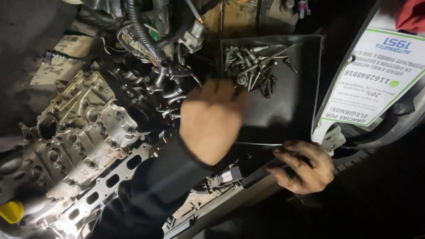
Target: The person works in the open engine bay of a car, using a wrench to loosen and remove bolts from the fuel rail and injector area of the engine. They place the removed bolts and small metal parts into a magnetic parts tray resting on the car body, then continue loosening fasteners and handling components by hand.
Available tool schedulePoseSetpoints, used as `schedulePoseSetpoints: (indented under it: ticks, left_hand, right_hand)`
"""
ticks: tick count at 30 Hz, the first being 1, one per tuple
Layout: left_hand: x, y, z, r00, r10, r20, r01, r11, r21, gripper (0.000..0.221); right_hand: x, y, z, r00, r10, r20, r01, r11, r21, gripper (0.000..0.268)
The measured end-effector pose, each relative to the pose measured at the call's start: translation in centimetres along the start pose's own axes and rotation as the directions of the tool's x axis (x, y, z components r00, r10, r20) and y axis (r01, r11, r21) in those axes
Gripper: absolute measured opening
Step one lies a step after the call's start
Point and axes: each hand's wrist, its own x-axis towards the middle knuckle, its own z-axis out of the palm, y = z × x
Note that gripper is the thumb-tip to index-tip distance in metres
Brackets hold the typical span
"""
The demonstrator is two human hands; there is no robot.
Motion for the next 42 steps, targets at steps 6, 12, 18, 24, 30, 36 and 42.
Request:
schedulePoseSetpoints:
  ticks: [6,12,18,24,30,36,42]
  left_hand:
    - [2.2,0.0,2.0,0.985,0.091,0.146,-0.128,0.956,0.263,0.008]
    - [1.8,-1.9,-0.5,0.987,0.149,0.066,-0.153,0.987,0.057,0.015]
    - [0.3,-0.9,0.8,0.990,0.141,0.031,-0.136,0.983,-0.125,0.022]
    - [-0.2,-0.1,-1.7,0.984,0.179,-0.003,-0.175,0.954,-0.245,0.017]
    - [-4.5,-1.6,-5.2,0.995,-0.098,-0.008,0.096,0.987,-0.131,0.026]
    - [-6.6,-1.1,-4.0,0.983,-0.183,-0.021,0.175,0.963,-0.205,0.019]
    - [-3.7,0.1,-2.9,0.992,-0.120,-0.048,0.111,0.980,-0.167,0.018]
  right_hand:
    - [0.0,1.0,0.1,0.996,-0.081,-0.045,0.082,0.996,0.028,0.034]
    - [0.5,1.1,0.2,0.996,-0.082,-0.044,0.083,0.996,0.020,0.030]
    - [0.3,0.7,-0.1,0.927,-0.373,0.028,0.374,0.924,-0.076,0.024]
    - [-0.8,0.9,0.0,0.999,-0.025,0.026,0.025,1.000,0.013,0.040]
    - [-1.3,1.5,0.9,0.990,-0.101,-0.098,0.106,0.994,0.041,0.043]
    - [-1.2,1.7,0.4,0.989,-0.137,-0.059,0.137,0.991,0.002,0.040]
    - [-0.8,0.4,0.5,0.975,-0.173,-0.140,0.174,0.985,-0.008,0.038]
